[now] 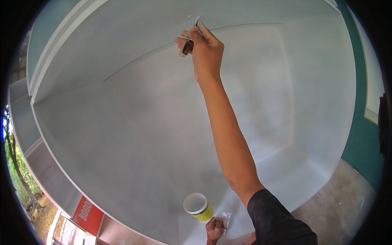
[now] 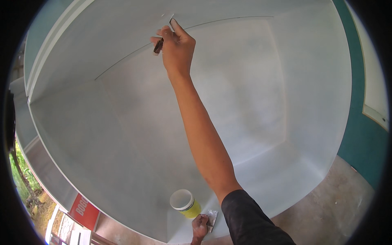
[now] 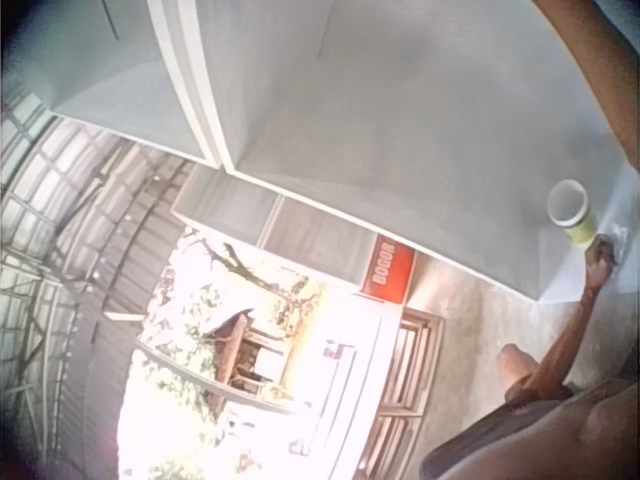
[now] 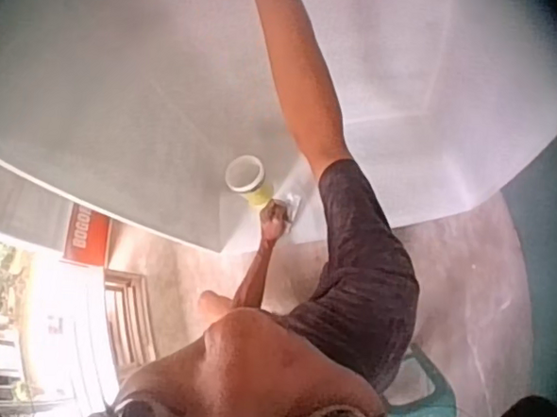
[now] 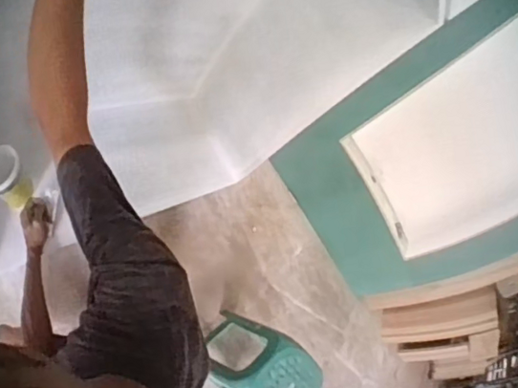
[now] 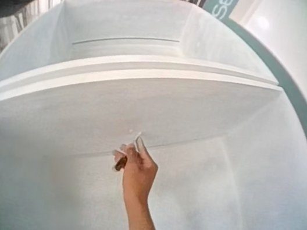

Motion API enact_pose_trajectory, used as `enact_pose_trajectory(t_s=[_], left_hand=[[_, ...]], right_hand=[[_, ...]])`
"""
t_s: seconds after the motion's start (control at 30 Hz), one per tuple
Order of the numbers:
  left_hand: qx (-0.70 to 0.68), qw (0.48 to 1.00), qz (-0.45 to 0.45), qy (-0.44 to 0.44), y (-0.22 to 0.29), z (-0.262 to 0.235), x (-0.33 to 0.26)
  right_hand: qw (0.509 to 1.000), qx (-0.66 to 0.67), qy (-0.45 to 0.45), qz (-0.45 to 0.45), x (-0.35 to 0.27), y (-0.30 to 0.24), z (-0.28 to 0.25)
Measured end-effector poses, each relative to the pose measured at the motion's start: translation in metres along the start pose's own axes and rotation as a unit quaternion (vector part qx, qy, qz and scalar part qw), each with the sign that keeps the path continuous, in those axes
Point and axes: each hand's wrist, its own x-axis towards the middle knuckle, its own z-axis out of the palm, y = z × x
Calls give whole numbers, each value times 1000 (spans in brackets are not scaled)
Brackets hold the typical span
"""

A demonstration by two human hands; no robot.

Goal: The person applies white putty to the interior joints and exterior edges of a large wooden cabinet using two small putty knives, scooping material from a plastic tub and a small plastic bag.

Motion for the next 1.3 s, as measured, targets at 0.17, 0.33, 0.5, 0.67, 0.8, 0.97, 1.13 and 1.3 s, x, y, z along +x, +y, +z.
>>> enact_pose_trajectory(t_s=[0.17, 0.33, 0.5, 0.67, 0.8, 0.97, 1.13, 1.3], left_hand=[[9, 1000, 3, -6, -6, -6, 0], [24, 1000, 10, 4, -11, -6, -2], [26, 1000, 10, 9, -10, -3, -3], [36, 999, -5, 1, -6, -6, -3], [8, 1000, 6, 9, -12, -7, -2], [19, 1000, 13, 2, 3, -4, -5], [45, 999, 16, -3, -4, -5, -5], [15, 999, 31, 1, -1, 2, -8]], right_hand=[[994, 103, -13, 41, -8, -13, 13], [987, 146, -14, 61, -11, -20, 18], [992, 111, -53, 39, -22, -22, 22], [989, -33, -140, 29, -60, -12, 16], [986, -21, -139, 95, -69, -6, 4], [974, -32, -144, 172, -79, -4, -12], [987, -17, -92, 130, -73, -5, -27], [978, -194, 8, -82, -19, -23, -43]])
